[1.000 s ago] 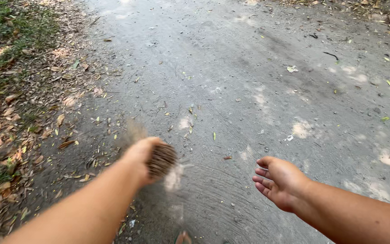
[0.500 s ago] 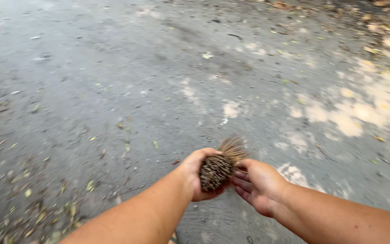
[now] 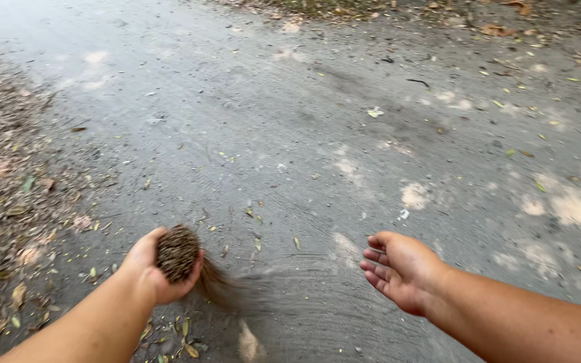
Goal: The person sweeps dry leaves and debris into a pile using a hand broom while walking outdoors.
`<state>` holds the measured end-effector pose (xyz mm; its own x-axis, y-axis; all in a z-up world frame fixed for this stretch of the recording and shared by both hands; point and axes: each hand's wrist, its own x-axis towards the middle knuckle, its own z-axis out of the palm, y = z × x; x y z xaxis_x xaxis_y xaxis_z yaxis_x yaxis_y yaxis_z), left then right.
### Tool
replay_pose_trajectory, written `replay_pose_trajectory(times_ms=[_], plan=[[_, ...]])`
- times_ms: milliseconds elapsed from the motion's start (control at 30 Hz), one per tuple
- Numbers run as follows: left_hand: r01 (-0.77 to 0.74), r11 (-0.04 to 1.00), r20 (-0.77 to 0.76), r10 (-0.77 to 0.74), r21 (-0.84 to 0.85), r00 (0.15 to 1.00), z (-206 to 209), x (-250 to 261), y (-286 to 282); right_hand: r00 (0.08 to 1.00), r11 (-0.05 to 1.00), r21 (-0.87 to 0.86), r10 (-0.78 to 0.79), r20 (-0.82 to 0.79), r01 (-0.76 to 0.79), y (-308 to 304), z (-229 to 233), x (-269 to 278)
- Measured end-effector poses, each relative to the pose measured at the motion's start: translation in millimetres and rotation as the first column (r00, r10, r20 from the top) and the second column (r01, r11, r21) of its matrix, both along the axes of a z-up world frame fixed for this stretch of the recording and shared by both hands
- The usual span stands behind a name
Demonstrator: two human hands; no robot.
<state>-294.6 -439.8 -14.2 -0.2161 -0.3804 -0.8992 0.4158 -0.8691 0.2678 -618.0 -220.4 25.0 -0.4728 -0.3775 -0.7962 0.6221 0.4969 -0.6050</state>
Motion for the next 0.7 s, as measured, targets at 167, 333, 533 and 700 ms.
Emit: replay_pose_trajectory(times_ms=[167, 333, 533, 700], plan=[[0.203, 0.969, 0.283, -0.157, -0.141, 0.946, 18.9, -68.9, 28.6, 0.998, 0.998, -0.006, 0.058, 0.000, -0.058, -27.1, 1.6, -6.5], [0.391, 0.907, 0.089, -0.381, -0.155, 0.920, 40.9, -139.8, 43.9, 0.993, 0.993, 0.028, 0.114, -0.022, -0.113, -54.5, 0.0, -27.3], [0.519, 0.841, -0.418, -0.531, -0.153, 0.737, 14.8, -239.5, 58.5, 0.988, 0.988, 0.045, 0.146, -0.040, -0.144, -61.5, -11.5, -68.8], [0.339, 0.938, -0.496, -0.260, 0.076, 0.828, -20.7, -236.7, 74.7, 0.975, 0.972, 0.124, 0.211, -0.068, -0.201, -78.2, -2.7, -87.0]])
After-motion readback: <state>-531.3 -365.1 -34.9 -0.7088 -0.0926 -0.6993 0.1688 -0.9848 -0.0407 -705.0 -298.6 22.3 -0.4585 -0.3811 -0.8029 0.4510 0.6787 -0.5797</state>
